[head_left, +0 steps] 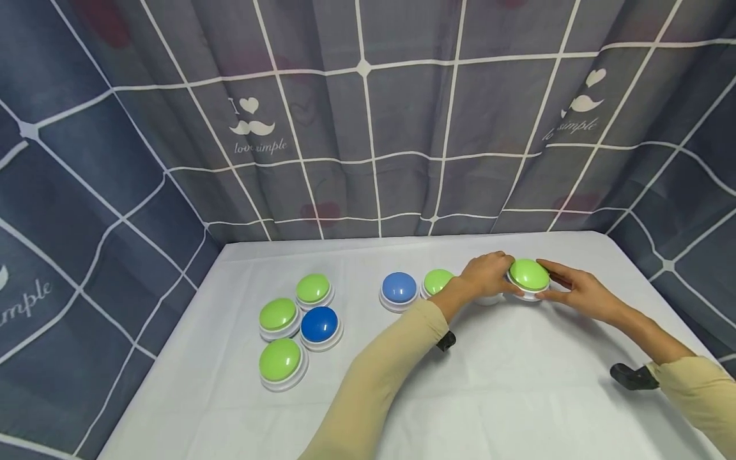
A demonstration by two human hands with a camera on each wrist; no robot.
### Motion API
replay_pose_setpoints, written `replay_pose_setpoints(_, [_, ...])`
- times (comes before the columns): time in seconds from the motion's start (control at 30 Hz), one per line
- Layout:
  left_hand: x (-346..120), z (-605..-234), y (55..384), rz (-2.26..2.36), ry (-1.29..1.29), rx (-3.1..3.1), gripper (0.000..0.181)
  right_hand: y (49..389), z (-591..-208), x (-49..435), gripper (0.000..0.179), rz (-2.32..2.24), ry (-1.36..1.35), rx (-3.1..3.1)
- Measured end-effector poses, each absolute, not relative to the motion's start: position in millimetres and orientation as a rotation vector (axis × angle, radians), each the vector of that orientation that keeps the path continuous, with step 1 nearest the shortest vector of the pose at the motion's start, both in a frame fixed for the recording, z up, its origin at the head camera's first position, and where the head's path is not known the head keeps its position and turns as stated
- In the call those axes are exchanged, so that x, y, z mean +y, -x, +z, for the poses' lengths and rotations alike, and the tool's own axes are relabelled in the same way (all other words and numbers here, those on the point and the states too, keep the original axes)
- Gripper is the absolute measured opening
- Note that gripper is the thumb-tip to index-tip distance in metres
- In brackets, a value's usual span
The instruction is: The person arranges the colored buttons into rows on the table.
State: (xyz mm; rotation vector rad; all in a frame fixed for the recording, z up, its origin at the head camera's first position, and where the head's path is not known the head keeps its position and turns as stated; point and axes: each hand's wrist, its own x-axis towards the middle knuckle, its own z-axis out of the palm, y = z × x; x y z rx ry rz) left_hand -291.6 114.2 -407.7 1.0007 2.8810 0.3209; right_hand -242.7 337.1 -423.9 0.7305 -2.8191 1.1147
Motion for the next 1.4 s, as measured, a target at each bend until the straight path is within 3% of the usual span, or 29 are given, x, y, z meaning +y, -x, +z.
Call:
replay_pose_setpoints(0.4, [120, -418, 295, 0.226, -1.009, 2.897, 0.057, 244, -436, 336, 0.073, 1.069, -0.723, -2.847])
replay_pose_setpoints(0.83, [122, -418, 295, 0.109, -1.049, 2.902, 0.063, 246, -436, 337, 0.075, 1.014, -0.720, -2.895])
replay_pose_setpoints(1.2, [114, -420, 294, 0.109, -1.024, 2.914, 0.069, 245, -436, 333, 0.094, 1.003, -0.598, -3.002])
replay_pose_setpoints(1.4, [99, -414, 297, 0.169, -0.982, 2.949, 0.073, 242, -436, 329, 0.094, 1.000, -0.616, -2.907])
